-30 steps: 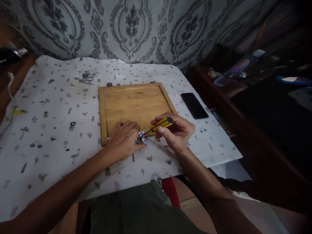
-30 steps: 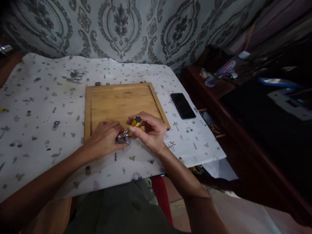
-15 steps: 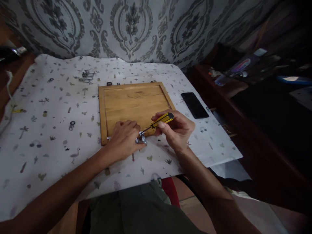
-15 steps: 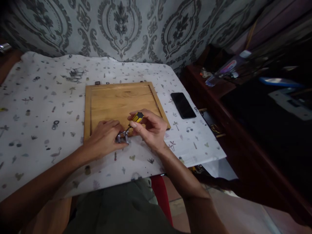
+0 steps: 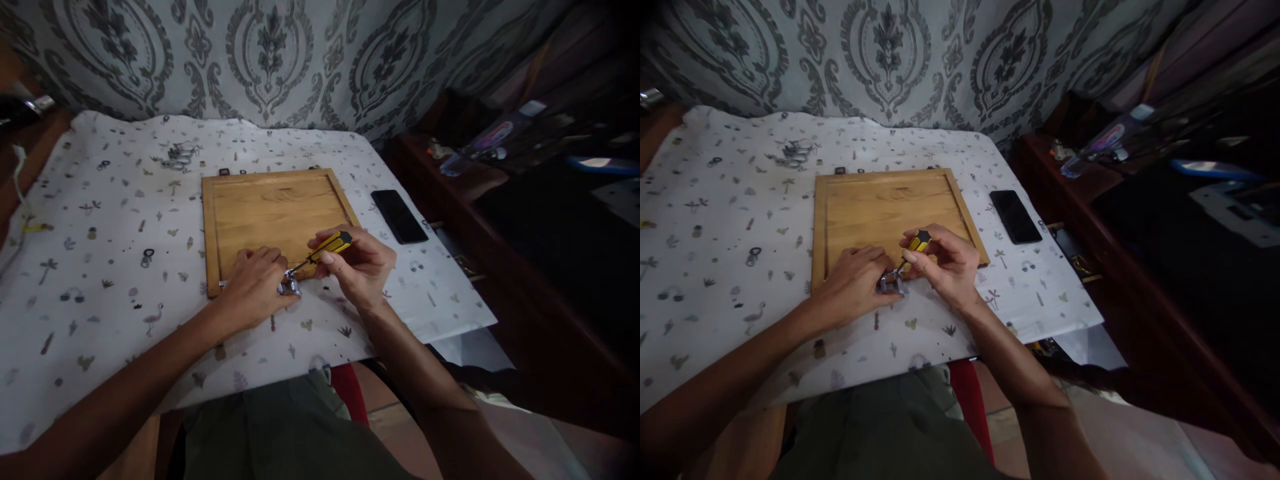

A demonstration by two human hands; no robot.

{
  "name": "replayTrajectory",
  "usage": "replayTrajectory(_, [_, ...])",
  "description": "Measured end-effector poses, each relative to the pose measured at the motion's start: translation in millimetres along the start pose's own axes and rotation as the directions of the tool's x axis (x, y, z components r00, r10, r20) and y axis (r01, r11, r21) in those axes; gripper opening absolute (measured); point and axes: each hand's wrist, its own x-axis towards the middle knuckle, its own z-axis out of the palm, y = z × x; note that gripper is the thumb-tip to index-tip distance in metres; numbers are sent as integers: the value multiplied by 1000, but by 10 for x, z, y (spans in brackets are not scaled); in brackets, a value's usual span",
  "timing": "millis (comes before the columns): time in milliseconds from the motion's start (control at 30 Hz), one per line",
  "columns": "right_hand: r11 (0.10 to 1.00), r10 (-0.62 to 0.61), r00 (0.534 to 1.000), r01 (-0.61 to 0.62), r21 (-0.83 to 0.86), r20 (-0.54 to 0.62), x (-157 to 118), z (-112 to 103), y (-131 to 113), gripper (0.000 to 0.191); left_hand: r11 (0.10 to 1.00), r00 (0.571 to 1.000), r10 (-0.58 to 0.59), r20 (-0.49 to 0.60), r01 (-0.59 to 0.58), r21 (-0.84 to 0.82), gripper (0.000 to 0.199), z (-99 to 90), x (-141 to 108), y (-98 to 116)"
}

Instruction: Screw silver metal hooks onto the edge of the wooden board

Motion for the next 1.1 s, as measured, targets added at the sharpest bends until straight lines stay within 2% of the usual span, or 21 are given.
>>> replayTrajectory(333, [1000,31,997,-31,1,65,45,-23,-11,20,1000,1000,-8,21,8,-5,28,-20,-2,11])
replayTrajectory(533, [997,70,997,-70,14,32,47,-16,-15,30,999,999,-14,31,15,-37,27,-17,4,14])
replayTrajectory(667, [994,102,994,-104,36,50,54,-23,-5,31,1000,1000,3,19,-2,-28,28,0,3,0])
replayTrajectory(767, [991,60,994,-70,109,92,46,-41,5,26,1000,1000,9,10,-9,-14,28,4,3,-6])
replayTrajectory(900, [986,74,982,-97,134,172,19,-58,3,27,1000,1000,2,14,-2,-1,28,-14,3,7])
replayTrajectory(1000, [993,55,987,-70,92,154,21,-52,-1,19,1000,1000,-3,21,3,1,27,-27,2,19])
replayTrajectory(1100, [996,41,994,-49,72,106,38,-38,-3,18,1000,1000,-5,25,5,1,26,-25,1,20])
